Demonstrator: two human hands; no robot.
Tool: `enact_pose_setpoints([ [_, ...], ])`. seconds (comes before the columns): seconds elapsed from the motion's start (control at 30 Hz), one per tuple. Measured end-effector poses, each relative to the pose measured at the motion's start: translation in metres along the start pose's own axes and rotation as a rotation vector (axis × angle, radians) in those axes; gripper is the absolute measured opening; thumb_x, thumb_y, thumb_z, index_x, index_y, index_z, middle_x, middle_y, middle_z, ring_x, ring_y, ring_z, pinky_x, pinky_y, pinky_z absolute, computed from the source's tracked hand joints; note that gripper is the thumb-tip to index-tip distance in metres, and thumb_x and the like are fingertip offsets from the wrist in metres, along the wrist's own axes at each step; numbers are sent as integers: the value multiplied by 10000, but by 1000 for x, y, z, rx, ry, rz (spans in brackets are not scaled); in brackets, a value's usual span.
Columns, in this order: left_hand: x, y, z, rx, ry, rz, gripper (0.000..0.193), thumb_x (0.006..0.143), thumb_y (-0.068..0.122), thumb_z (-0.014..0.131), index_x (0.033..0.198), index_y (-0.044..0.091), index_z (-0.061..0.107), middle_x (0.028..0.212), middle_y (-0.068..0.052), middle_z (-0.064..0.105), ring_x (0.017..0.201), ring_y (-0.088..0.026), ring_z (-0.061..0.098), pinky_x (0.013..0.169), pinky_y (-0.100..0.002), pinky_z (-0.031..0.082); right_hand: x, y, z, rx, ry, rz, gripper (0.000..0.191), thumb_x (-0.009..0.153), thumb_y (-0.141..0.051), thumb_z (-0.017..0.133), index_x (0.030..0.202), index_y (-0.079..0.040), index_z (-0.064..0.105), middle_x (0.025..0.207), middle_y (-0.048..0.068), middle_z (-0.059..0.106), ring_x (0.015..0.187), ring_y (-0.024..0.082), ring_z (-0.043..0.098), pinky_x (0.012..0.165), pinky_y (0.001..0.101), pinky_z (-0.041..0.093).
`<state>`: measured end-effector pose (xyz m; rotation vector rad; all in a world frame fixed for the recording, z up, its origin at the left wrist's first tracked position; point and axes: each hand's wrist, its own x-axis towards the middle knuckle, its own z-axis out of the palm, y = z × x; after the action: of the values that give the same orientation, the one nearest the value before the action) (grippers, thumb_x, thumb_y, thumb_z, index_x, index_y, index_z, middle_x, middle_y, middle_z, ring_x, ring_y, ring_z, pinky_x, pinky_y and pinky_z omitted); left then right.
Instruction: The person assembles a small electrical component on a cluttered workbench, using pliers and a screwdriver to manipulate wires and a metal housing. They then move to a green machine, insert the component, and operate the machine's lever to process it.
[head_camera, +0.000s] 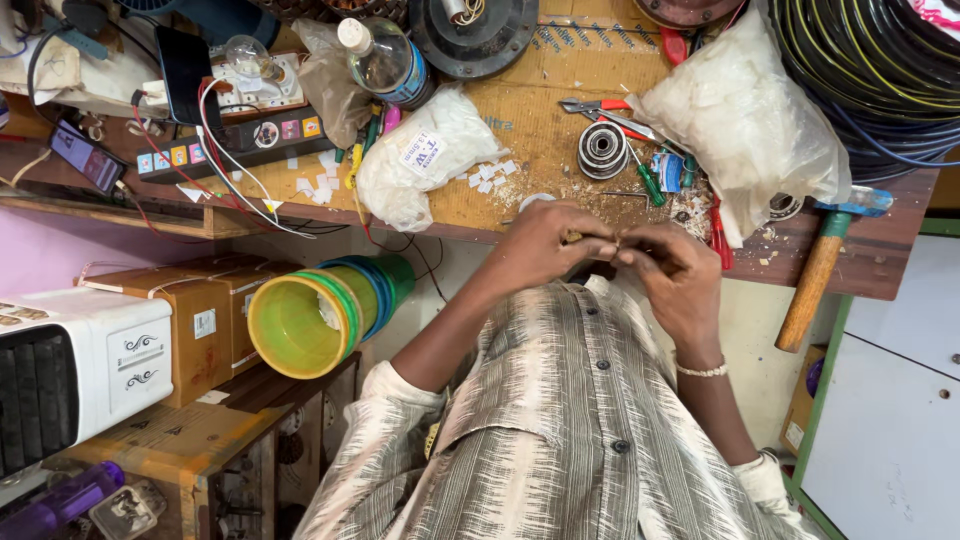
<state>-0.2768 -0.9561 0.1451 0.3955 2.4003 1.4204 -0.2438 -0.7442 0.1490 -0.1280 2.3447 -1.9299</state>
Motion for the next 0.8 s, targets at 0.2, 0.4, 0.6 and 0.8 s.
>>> enact_pose_setpoints([
  [0.2,-7,3,17,-169,165,87,262,893,240,771,1097,76,759,1039,-92,760,956,-248,738,864,-389,573,-2,16,1,174,93,15,212,952,38,736,1158,29,691,1143,116,713,978,152,724,862,270,622],
  [0.4,-8,16,17,-1,246,168,192,886,199,797,1040,87,769,991,-66,766,975,-261,681,855,-381,560,-2,11,0,-47,93,-26,153,930,6,777,1078,26,744,1055,126,752,909,156,727,783,264,609],
  [0.6,-19,9,13,101,310,293,205,865,193,798,1048,108,765,1010,-48,770,969,-219,683,837,-330,568,-2,-10,4,-208,16,19,151,920,1,764,1070,14,749,1005,122,776,851,146,766,729,262,632],
  [0.8,-17,0,16,-38,92,-39,195,934,238,791,1082,113,776,954,-55,759,869,-192,726,785,-342,590,3,5,7,-14,-54,174,159,925,6,739,1070,57,699,953,144,764,835,171,768,749,291,655],
])
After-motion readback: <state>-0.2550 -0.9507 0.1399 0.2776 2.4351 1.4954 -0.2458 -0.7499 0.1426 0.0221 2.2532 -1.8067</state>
